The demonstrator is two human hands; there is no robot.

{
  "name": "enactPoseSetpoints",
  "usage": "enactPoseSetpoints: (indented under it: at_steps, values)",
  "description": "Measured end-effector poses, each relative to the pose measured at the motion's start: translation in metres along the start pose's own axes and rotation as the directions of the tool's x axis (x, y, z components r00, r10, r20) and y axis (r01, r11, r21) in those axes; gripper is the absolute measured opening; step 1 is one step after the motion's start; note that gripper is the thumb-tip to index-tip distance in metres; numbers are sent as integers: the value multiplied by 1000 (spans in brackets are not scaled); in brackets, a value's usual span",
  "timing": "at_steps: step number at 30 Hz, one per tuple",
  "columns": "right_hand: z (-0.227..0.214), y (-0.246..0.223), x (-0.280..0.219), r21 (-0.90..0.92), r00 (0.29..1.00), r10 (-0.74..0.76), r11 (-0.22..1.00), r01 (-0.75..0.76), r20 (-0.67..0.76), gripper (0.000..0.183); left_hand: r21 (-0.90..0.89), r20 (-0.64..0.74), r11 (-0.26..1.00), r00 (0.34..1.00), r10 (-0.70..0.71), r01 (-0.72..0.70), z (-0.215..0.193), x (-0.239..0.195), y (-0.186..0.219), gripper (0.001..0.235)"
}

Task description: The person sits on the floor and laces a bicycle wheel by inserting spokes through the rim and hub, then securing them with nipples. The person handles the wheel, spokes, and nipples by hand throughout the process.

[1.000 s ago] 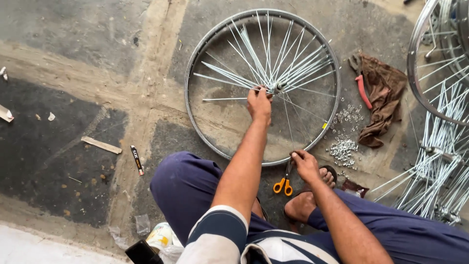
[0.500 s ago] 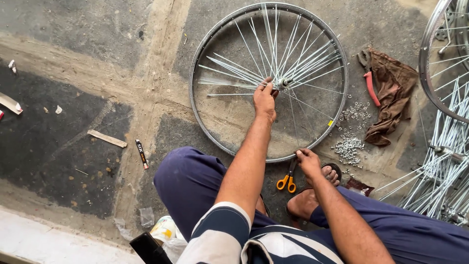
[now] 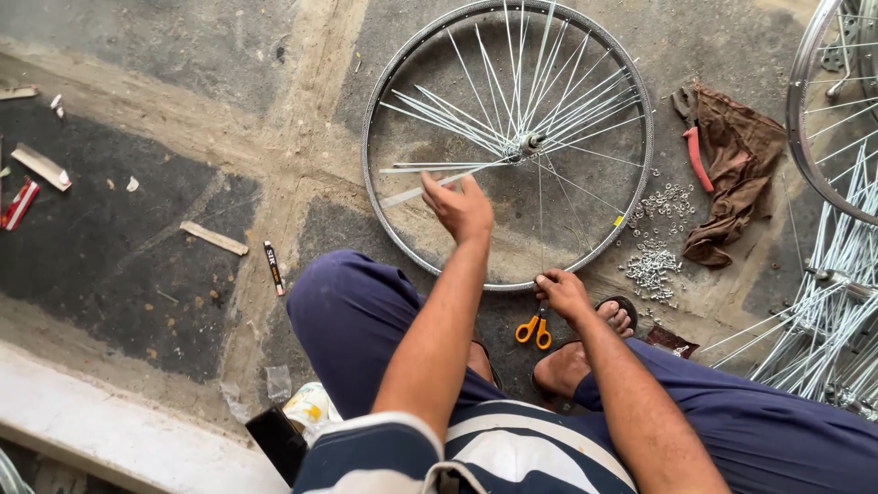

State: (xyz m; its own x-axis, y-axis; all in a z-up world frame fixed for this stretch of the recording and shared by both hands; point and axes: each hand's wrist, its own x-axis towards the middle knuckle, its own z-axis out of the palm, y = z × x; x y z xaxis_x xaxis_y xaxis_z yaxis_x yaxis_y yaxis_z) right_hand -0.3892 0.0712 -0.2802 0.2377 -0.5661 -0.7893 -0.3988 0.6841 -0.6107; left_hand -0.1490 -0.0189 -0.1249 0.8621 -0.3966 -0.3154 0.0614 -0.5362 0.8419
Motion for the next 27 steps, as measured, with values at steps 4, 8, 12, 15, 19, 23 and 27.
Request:
enactPoseSetpoints:
  at_steps: [4,8,12,15,19,23,27]
  values:
    - [-1,5,2,-84,995,-95,992,95,4,26,387,123,922,990,-69,17,-21,-42,-64,61]
    - [-1,8,0,-45,984,-168,984,170,51,25,324,696,933,628,-347,156,-6,-64,-111,32]
    - [-1,21,-6,-27,981,-156,987,160,119,23,237,828,972,524,-200,-4,35,-82,-131,37]
    - [-12,31,-8,62,981,-75,996,65,181,24,342,784,878,616,-69,-336,50,-92,-139,35]
    - [-39,35,6,-57,997,52,997,-55,-56,31,375,679,618,658,324,-691,52,-79,-152,43]
    - [-59,27,18,436,976,59,899,38,-207,38,419,777,759,629,-17,-497,44,-75,-154,33]
    - [-61,3,11,512,952,136,858,25,-274,22,410,829,786,548,-110,-462,39,-71,-139,32]
